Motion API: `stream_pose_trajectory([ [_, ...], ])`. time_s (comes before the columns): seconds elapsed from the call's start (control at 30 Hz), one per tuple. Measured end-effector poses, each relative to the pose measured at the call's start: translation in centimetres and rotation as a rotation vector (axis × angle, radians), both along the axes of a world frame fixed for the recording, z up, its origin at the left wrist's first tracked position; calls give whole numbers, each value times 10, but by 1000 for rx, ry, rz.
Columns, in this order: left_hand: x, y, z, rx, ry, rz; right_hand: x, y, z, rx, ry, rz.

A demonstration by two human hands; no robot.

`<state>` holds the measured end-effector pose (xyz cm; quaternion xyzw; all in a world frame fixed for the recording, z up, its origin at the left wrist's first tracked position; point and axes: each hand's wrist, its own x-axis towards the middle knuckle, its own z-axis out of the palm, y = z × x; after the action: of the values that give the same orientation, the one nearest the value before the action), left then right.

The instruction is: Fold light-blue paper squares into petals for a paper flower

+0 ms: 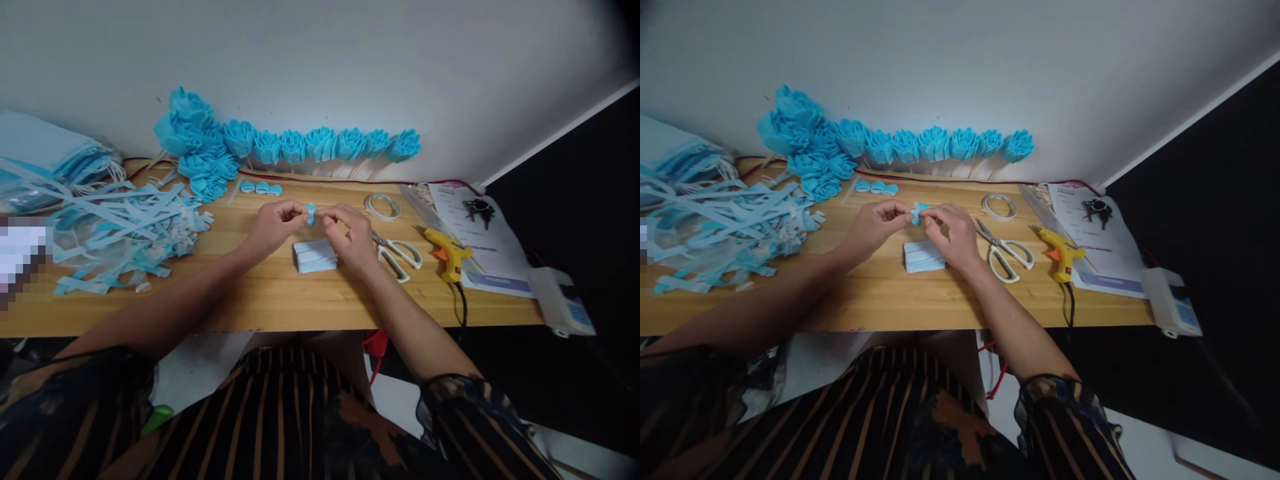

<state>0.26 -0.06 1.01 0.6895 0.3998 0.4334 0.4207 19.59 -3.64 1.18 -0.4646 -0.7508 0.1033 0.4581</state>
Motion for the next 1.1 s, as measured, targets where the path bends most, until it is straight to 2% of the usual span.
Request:
stream_pose_trajectory([
  [0.1, 1, 0, 1, -24, -29, -27, 2, 3, -1, -109, 194, -29],
  [0.27, 2, 0, -1, -18, -44, -87, 2, 6, -6, -280, 317, 121],
  [0.6, 3, 0, -2, -17, -23, -119, -3, 3, -7, -289, 309, 93],
  [0.8, 0, 2, 2, -37, -35, -87, 4, 9, -8, -321, 384, 150],
  [0.9, -1, 4, 4, -25, -33, -60, 8, 9, -4, -358, 385, 149],
  [1.1, -1, 5, 2, -5, -6, -89, 3, 5, -4, -426, 411, 116],
])
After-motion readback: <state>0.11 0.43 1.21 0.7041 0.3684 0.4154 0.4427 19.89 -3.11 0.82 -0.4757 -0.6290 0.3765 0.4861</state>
